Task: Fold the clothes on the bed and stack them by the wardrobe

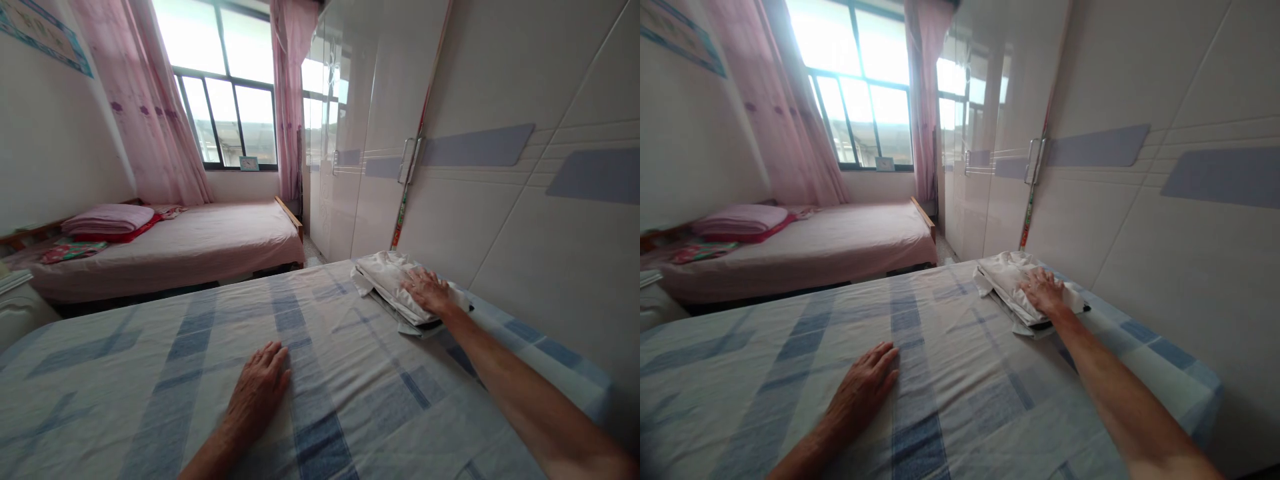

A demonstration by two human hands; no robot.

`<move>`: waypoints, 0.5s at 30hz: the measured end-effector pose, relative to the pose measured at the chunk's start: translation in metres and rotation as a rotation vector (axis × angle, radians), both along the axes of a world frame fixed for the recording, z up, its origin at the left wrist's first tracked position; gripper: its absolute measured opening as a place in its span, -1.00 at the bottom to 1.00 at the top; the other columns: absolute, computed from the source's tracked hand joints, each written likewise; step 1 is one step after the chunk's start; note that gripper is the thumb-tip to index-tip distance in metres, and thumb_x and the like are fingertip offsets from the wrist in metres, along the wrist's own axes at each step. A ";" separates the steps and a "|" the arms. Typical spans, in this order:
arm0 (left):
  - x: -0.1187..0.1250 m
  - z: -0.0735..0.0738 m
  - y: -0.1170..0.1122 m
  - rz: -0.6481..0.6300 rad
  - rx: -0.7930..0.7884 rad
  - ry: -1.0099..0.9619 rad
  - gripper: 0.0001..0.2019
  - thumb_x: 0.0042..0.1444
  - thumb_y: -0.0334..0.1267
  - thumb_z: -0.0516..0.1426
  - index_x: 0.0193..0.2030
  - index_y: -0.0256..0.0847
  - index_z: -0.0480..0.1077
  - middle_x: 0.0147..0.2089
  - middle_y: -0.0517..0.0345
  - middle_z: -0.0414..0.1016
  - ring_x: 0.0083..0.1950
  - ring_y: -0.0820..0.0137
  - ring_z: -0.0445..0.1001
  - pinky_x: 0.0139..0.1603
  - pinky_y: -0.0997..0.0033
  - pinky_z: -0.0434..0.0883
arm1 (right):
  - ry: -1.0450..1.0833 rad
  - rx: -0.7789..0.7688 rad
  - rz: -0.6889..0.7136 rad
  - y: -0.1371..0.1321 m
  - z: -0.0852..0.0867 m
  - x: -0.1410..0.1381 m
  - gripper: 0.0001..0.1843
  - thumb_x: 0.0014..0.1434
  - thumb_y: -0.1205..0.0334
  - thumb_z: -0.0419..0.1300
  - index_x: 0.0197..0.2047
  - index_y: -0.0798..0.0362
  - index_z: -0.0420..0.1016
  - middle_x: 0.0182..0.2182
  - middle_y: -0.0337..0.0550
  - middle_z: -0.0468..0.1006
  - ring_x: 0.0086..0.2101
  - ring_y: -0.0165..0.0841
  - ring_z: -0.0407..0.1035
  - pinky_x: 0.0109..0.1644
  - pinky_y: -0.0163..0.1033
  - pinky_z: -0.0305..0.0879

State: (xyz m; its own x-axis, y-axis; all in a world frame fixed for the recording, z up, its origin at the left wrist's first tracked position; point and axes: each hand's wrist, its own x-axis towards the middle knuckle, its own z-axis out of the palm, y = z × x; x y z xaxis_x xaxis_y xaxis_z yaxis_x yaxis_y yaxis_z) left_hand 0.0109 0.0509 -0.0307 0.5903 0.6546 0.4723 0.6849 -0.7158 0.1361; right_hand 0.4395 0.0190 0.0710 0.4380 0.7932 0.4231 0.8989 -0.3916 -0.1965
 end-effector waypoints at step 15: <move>0.001 0.006 0.001 0.001 -0.071 0.083 -0.66 0.19 -0.22 -0.01 0.07 -0.19 0.38 0.16 -0.03 0.38 0.18 0.18 0.33 0.20 0.10 0.28 | 0.072 -0.145 0.743 -0.009 -0.079 -0.246 -0.50 0.26 -0.02 -0.04 0.19 -0.02 0.27 0.22 -0.03 0.25 0.22 -0.17 0.04 0.27 0.05 -0.10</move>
State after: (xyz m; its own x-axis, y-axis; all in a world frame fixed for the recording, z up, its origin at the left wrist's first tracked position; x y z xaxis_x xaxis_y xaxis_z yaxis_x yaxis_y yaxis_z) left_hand 0.0115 0.0523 -0.0245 0.6248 0.6854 0.3740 0.6968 -0.7056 0.1289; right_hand 0.1931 0.0103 -0.0077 -0.2104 0.9359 0.2826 0.9232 0.2853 -0.2574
